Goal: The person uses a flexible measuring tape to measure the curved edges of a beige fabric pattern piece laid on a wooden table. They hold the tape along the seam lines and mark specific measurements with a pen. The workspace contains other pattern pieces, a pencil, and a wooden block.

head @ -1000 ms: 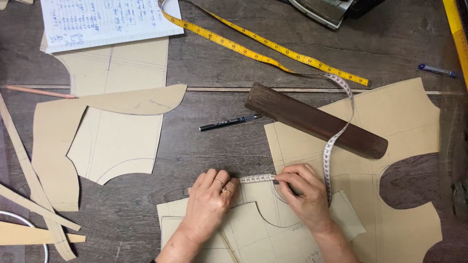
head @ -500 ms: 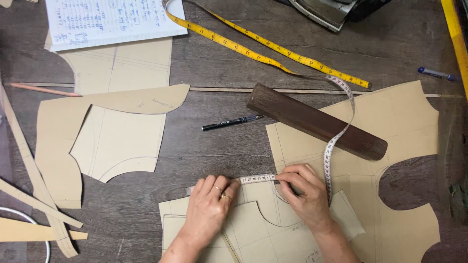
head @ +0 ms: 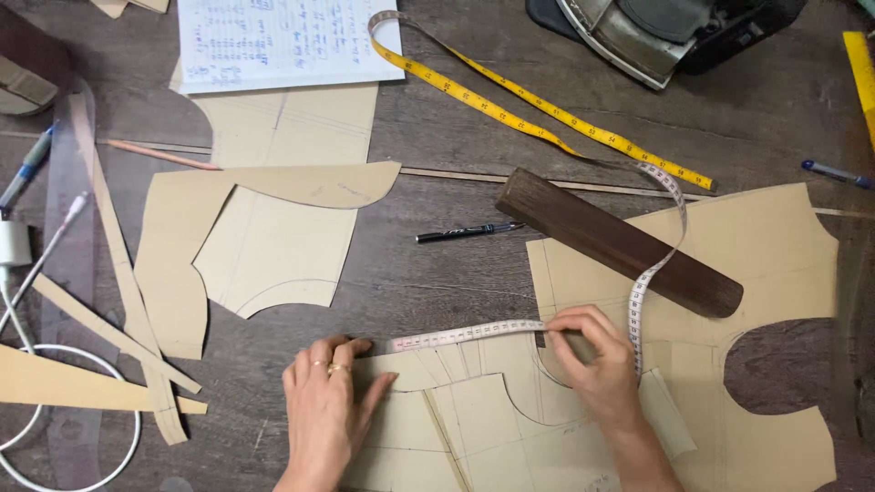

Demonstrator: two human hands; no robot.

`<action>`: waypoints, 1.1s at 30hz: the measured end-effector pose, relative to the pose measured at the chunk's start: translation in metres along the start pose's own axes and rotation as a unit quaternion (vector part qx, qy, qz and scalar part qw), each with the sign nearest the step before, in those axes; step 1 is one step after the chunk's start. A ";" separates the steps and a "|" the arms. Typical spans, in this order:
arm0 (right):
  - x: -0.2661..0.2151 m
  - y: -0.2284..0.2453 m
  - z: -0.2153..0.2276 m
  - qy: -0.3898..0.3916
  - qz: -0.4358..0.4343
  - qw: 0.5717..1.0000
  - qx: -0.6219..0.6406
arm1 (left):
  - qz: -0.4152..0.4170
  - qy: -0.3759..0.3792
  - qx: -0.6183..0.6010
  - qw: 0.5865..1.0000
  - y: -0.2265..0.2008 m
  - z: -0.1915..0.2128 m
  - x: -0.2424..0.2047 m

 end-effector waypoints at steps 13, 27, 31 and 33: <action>0.000 -0.009 -0.016 -0.062 -0.042 0.973 -0.216 | -0.024 0.035 -0.062 0.997 -0.006 -0.008 0.026; 0.038 -0.005 -0.028 -0.168 0.006 0.955 -0.246 | 0.017 -0.060 -0.091 0.994 -0.007 -0.008 0.084; 0.053 -0.004 -0.032 -0.164 0.046 0.959 -0.225 | 0.004 -0.104 -0.095 0.990 -0.008 -0.008 0.079; 0.058 -0.004 -0.034 -0.154 0.061 0.961 -0.221 | 0.004 -0.120 -0.104 0.987 -0.009 -0.010 0.074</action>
Point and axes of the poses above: each hand's wrist, its own x-axis towards the middle knuckle, its own z-axis out of the back of the hand, y = z × x, the point moved 6 cm from there along x, towards the middle knuckle, and after that the axes turned 2 degrees about -z, right-handed, at the moved point
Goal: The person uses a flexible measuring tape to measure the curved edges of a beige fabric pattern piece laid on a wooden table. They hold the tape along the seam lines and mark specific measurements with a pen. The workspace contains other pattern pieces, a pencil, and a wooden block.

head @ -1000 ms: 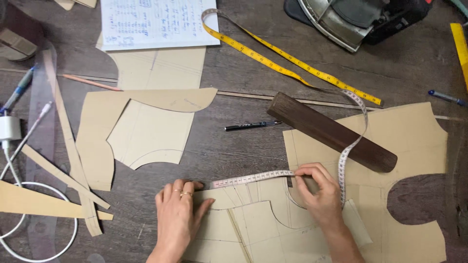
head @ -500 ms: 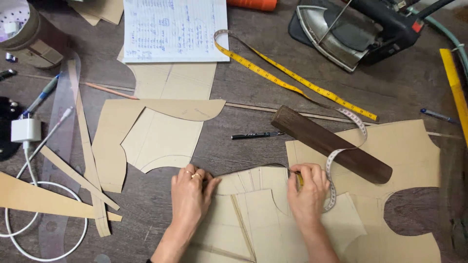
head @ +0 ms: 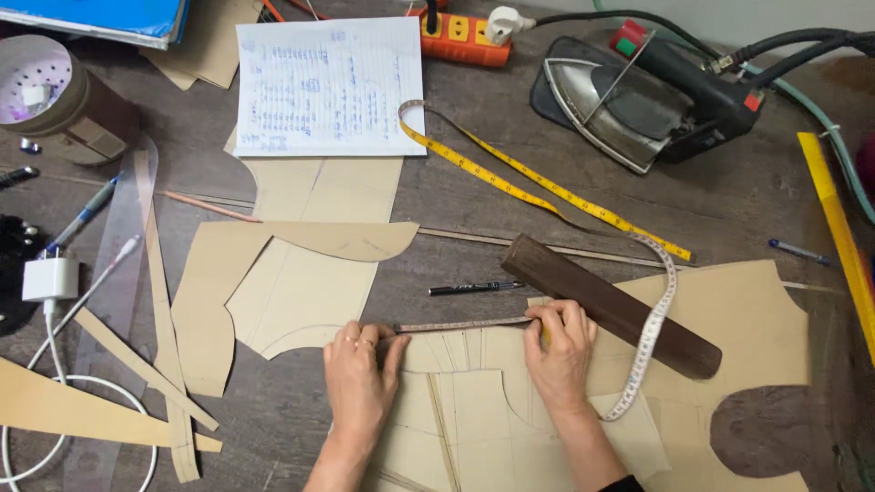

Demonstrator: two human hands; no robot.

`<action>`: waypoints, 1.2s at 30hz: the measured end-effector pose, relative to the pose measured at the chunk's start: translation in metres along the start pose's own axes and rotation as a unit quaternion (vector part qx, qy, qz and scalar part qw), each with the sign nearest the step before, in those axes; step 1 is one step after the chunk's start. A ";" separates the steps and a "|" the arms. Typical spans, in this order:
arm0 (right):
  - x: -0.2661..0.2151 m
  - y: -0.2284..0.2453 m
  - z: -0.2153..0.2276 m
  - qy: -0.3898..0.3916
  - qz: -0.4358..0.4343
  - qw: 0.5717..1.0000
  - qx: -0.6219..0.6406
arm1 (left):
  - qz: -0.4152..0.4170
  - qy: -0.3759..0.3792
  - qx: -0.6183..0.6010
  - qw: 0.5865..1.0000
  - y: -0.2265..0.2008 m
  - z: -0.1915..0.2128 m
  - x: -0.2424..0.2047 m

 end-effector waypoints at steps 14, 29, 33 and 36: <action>0.004 -0.002 -0.009 0.027 0.028 0.999 0.034 | -0.063 -0.085 0.092 0.990 -0.034 0.005 -0.024; 0.001 -0.004 -0.007 0.028 0.037 0.998 0.051 | -0.194 -0.041 0.055 0.978 -0.092 -0.018 -0.094; 0.000 -0.002 -0.004 0.025 0.036 0.997 0.069 | -0.182 -0.055 0.044 0.981 -0.092 -0.010 -0.099; -0.001 -0.007 -0.006 0.020 0.028 0.996 0.077 | -0.138 -0.046 -0.007 0.989 -0.074 -0.004 -0.088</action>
Point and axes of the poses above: each hand's wrist, its own x-axis towards the middle knuckle, its own z-axis out of the back of the hand, y = z × x, the point moved 6 cm from there along x, towards the middle knuckle, and after that the axes turned 2 degrees about -z, right-handed, at the moved point
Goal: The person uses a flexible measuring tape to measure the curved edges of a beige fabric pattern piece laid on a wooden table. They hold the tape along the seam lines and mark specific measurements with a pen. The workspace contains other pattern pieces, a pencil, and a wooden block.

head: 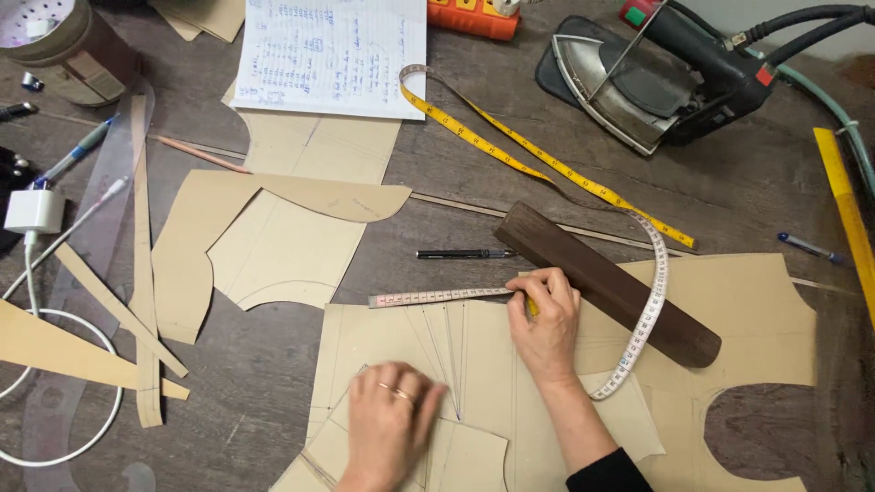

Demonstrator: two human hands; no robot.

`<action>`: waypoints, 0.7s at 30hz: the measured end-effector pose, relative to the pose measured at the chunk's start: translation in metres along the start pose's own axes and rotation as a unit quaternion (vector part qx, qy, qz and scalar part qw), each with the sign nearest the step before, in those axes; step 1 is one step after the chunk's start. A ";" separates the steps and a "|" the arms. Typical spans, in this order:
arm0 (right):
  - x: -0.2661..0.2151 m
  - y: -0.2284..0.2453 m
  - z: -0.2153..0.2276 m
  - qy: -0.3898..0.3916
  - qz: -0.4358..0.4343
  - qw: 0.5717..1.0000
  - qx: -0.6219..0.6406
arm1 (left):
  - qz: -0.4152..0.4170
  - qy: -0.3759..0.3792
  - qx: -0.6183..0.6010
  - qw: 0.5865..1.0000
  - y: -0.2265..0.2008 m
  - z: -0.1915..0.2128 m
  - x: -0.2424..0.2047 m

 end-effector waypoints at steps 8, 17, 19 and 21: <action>-0.001 -0.006 0.001 0.004 -0.031 0.998 0.053 | 0.136 0.104 -0.022 0.985 0.083 0.019 0.041; -0.004 -0.022 -0.004 0.058 -0.163 0.975 0.141 | 0.261 0.347 -0.044 0.900 0.112 0.015 0.078; -0.007 -0.018 -0.004 0.045 -0.162 0.977 0.130 | 0.253 0.348 -0.033 0.902 0.117 0.012 0.078; -0.005 -0.015 -0.003 0.030 -0.158 0.980 0.118 | 0.243 0.346 -0.023 0.906 0.124 0.006 0.079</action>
Point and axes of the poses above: each hand's wrist, its own x-axis towards the middle knuckle, its own z-axis out of the back of the hand, y = z × x, the point moved 6 cm from there along x, towards the middle knuckle, and after that the axes turned 2 degrees about -z, right-handed, at the moved point
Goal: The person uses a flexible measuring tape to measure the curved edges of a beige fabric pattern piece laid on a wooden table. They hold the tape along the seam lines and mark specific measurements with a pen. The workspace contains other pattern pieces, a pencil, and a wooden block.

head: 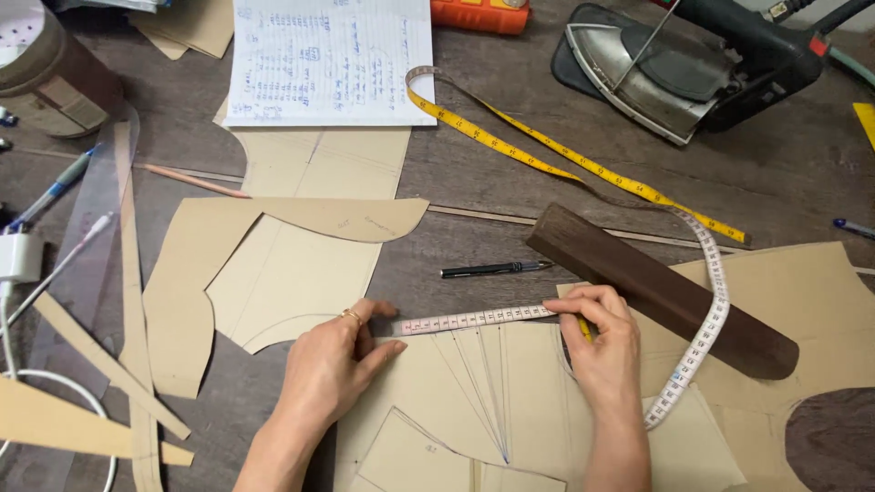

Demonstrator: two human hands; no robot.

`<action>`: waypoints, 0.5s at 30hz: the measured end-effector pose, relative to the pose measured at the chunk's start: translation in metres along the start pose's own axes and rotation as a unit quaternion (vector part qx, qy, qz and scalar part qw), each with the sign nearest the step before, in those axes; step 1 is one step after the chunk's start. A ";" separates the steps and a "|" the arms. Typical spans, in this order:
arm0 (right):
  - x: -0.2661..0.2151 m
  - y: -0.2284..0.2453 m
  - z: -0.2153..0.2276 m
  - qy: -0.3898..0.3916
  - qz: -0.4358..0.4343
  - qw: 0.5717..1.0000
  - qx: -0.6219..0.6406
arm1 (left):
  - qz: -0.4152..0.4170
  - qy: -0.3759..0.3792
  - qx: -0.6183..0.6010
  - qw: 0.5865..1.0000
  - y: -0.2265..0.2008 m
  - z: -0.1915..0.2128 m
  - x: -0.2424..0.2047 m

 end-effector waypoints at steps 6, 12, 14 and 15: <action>-0.002 0.007 -0.001 0.003 0.021 0.999 -0.032 | -0.038 -0.049 -0.025 0.998 0.008 -0.006 0.013; -0.003 0.025 -0.002 -0.007 0.018 0.998 -0.062 | -0.048 -0.083 -0.036 0.995 0.014 -0.010 0.013; -0.003 0.032 -0.002 -0.017 0.043 0.997 -0.059 | -0.101 -0.146 -0.072 0.982 0.011 -0.006 0.009; -0.002 0.031 -0.003 -0.016 0.040 0.997 -0.059 | -0.100 -0.143 -0.071 0.982 0.010 -0.003 0.008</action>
Point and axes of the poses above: each hand's wrist, its own x-axis towards the middle knuckle, its own z-axis out of the back of the hand, y = z × x, the point moved 6 cm from there along x, towards the middle knuckle, and after that the axes turned 2 degrees about -z, right-handed, at the moved point
